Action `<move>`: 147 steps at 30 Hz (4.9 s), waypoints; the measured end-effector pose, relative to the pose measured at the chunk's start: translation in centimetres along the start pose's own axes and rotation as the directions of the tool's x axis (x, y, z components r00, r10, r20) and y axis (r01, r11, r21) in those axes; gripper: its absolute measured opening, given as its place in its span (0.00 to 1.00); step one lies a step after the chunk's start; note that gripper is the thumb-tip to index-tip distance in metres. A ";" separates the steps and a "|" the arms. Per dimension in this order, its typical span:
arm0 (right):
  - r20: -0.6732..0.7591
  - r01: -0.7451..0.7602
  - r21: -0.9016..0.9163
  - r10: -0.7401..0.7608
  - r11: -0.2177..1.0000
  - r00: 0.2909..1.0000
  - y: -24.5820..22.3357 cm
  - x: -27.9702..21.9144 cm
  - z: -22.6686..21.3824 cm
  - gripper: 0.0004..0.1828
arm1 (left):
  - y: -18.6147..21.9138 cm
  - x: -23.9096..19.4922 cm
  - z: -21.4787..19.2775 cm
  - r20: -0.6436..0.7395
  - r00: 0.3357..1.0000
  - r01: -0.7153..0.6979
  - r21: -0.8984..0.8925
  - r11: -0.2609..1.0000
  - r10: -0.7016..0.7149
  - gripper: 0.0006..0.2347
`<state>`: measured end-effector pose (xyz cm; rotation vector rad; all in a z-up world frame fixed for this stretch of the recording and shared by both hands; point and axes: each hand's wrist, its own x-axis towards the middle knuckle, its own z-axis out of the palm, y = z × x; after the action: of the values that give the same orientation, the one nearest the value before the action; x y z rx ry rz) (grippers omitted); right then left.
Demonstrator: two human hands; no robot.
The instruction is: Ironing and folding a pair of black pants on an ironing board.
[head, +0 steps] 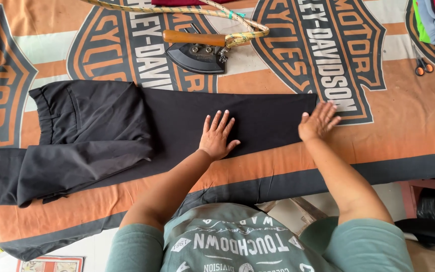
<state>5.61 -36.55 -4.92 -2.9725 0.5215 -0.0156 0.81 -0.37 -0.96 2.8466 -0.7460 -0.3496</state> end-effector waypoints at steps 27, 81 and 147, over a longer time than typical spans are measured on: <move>0.138 0.681 -0.034 -0.671 0.732 0.728 -42.0 19.8 0.7 0.32 | -10.0 -13.9 -2.8 -0.418 0.776 0.401 -0.250 0.881 -0.472 0.14; 0.478 0.739 0.124 -0.693 0.662 0.541 -56.4 -7.4 -7.7 0.28 | -20.7 -23.2 -7.2 -0.266 0.300 0.404 -0.835 0.375 -0.916 0.09; 0.591 0.778 0.120 -0.674 0.617 0.444 -41.3 -18.1 -10.6 0.19 | -31.0 -19.4 -13.2 -0.149 0.682 0.555 -0.532 0.640 -0.716 0.11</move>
<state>2.19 6.84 10.92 -2.8298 -0.9143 0.8842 2.16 37.42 8.06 2.4945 0.4300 -0.0665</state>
